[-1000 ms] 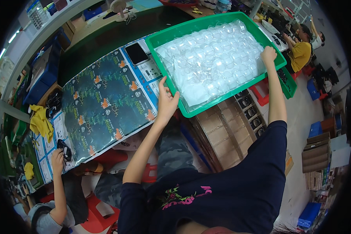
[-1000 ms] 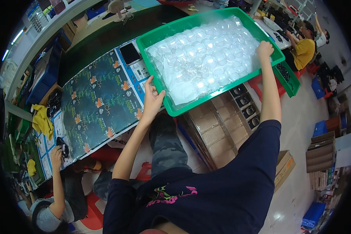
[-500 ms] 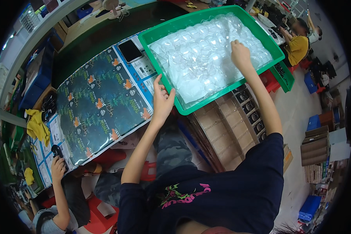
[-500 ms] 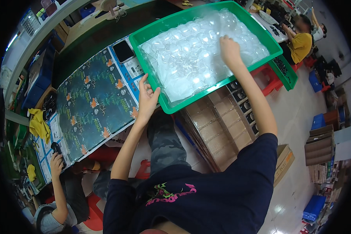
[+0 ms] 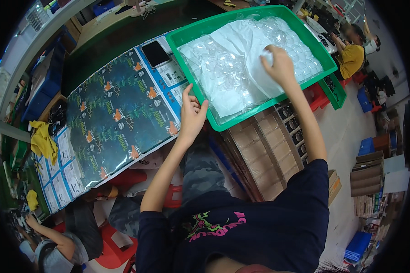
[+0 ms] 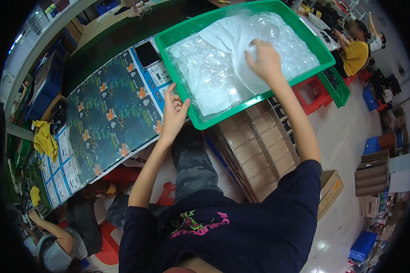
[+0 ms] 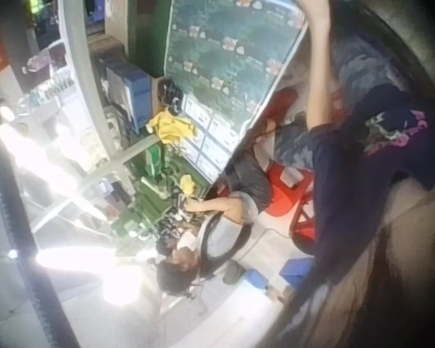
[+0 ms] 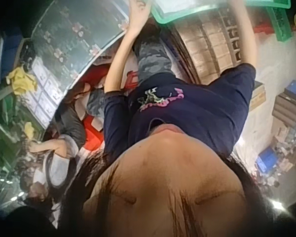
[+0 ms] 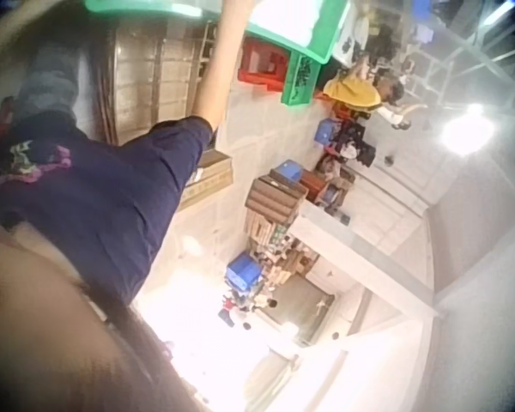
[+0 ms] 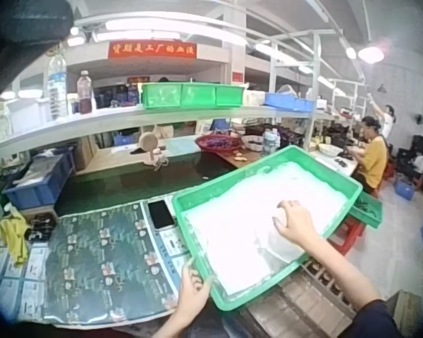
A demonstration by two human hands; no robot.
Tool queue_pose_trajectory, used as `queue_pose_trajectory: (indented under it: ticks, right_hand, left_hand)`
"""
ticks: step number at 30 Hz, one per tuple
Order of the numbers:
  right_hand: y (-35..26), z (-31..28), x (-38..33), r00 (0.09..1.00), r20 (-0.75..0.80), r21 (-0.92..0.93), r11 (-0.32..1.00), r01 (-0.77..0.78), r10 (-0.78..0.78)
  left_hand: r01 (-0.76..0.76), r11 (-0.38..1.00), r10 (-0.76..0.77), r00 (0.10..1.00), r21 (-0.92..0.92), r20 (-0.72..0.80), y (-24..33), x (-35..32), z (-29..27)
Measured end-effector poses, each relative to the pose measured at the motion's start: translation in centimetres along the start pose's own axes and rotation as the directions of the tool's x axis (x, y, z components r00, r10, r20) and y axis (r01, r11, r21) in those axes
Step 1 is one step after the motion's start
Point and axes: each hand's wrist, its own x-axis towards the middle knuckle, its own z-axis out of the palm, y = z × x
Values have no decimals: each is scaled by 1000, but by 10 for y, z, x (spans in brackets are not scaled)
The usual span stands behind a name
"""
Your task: The person assembles plastic shell components for a computer mouse by hand.
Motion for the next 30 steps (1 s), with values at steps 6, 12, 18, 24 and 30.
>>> queue_pose_trajectory:
  ticks: [6,12,18,24,30]
  right_hand:
    - [76,26,19,782,447,-89,891,-444,435]
    - [5,31,17,906,307,-272,939,-211,293]
    - [-65,44,-9,974,227,-438,894,94,8]
    - [-95,5,-18,855,485,-49,971,235,-182]
    - [-88,4,-23,786,584,-7,967,256,-204]
  left_hand:
    - [8,1000,-8,1000,-17,8,2,-1,2]
    - [18,1000,-18,1000,3,-8,4,-5,-6]
    - [13,1000,-12,997,18,-71,2,-8,-7]
    - [15,998,-9,995,55,-100,5,-14,-11]
    - [-342,880,395,913,331,-106,43,8,-1]
